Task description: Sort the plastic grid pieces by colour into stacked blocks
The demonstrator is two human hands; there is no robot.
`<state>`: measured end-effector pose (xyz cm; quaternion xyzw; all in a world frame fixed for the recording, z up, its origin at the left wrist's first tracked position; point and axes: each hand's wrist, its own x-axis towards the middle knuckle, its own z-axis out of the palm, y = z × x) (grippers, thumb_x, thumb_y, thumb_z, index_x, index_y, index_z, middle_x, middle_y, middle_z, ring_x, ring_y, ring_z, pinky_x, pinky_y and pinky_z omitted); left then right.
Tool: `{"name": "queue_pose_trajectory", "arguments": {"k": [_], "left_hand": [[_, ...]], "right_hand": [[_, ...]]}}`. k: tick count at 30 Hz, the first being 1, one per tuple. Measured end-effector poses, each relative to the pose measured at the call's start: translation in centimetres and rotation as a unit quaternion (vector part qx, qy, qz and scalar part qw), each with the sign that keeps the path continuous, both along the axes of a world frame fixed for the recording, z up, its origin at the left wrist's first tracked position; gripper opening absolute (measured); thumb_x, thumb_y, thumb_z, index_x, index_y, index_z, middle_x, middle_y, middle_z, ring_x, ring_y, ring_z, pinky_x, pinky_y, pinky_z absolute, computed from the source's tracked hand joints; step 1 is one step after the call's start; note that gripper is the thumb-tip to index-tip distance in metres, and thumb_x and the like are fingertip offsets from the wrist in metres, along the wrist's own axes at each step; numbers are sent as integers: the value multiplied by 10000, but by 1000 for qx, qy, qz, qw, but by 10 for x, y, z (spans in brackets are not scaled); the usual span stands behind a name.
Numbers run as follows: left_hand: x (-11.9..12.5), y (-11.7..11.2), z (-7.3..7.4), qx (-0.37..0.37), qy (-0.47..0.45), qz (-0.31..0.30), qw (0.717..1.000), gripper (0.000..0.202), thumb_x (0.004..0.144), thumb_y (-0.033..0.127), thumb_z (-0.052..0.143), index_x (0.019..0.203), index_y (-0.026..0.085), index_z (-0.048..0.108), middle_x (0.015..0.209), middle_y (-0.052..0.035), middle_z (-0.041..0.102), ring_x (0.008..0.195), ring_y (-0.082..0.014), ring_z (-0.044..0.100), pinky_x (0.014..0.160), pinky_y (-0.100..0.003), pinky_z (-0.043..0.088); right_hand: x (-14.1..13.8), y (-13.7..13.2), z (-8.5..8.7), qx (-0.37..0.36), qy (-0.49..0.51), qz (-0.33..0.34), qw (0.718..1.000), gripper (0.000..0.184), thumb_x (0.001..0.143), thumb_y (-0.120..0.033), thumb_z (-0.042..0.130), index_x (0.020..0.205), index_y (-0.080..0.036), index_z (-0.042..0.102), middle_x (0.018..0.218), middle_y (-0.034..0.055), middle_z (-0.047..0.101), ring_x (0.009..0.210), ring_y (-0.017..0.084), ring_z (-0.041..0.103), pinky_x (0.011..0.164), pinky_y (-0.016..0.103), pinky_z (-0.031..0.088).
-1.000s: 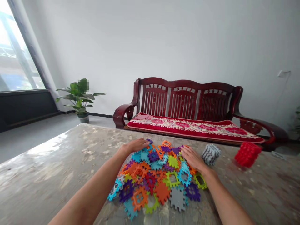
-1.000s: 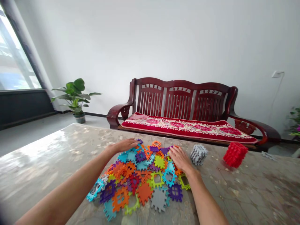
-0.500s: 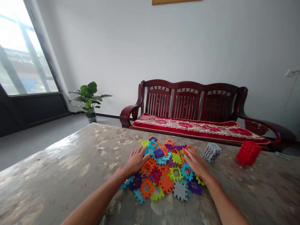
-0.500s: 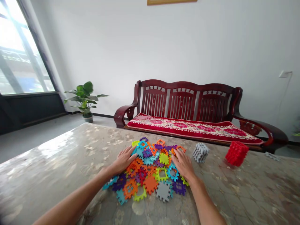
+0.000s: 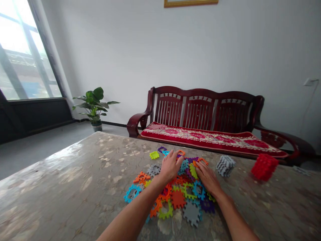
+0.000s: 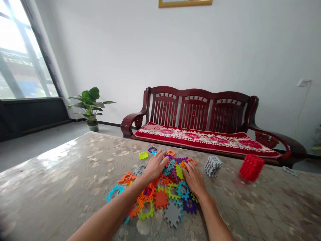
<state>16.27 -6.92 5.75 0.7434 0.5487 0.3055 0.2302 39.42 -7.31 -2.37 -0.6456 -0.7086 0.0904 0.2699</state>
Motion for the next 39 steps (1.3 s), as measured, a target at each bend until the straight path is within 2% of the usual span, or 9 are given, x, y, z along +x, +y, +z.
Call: {"name": "queue_pose_trajectory", "arguments": {"k": [5,9,12,15,18,21,28,33,39], "left_hand": [[31,-1,4,-17,-18,-62,998,565,917,539,358,1370,257,543,1476,-107,495,1408,-284,381,1180,-461,262],[25,1,5,-5,-91,-89,992,534,921,475,366,1333,210,580,1404,-81,578,1317,-236,496,1143,-380,345],[-13,12,3,26,-119,-22,992,476,899,442,411,1230,200,654,1282,-69,668,1214,-232,577,1083,-360,413],[-75,28,-7,17,-79,39,996,418,854,379,454,1116,176,708,1208,-73,707,1155,-245,613,1049,-358,438],[-136,37,-20,-18,-40,93,995,446,846,393,438,1130,163,695,1205,-75,711,1138,-247,627,1041,-360,443],[-169,34,-31,-22,-25,125,992,501,879,422,380,1166,134,673,1251,-109,685,1191,-266,597,1073,-387,410],[-148,31,-36,-2,40,231,972,449,948,368,346,1244,203,640,1314,-68,656,1252,-213,564,1087,-329,377],[-134,49,-36,-13,21,278,960,527,973,385,255,1343,168,561,1306,-149,647,1218,-292,588,1040,-440,412],[-126,69,-37,-7,1,194,981,458,948,362,352,1271,184,624,1332,-94,640,1241,-242,576,1064,-365,406]], "right_hand": [[5,2,0,-7,32,11,999,605,950,-559,239,1364,-236,540,1479,58,480,1401,249,382,1169,523,282],[8,1,0,-2,62,33,998,635,941,-602,230,1345,-237,556,1460,59,503,1384,248,407,1168,502,304],[7,0,1,17,82,16,996,668,931,-635,228,1308,-218,591,1417,85,546,1349,263,449,1167,497,303],[5,-2,2,36,95,17,995,676,927,-644,242,1286,-206,610,1391,97,569,1329,263,470,1168,476,305],[3,-2,4,37,99,15,994,668,925,-634,259,1273,-194,621,1384,106,575,1317,267,483,1161,471,317],[2,-1,4,35,89,5,995,644,922,-613,269,1264,-204,630,1375,105,583,1309,275,492,1155,484,320],[-3,2,-2,52,67,-7,996,571,933,-550,291,1262,-235,635,1368,89,589,1304,277,498,1137,503,339],[-3,0,-2,56,66,-2,996,560,941,-538,289,1269,-235,628,1379,88,581,1305,266,499,1142,498,332],[-3,-2,1,55,66,6,996,557,944,-533,292,1267,-226,626,1377,93,582,1310,262,493,1143,496,327]]}}
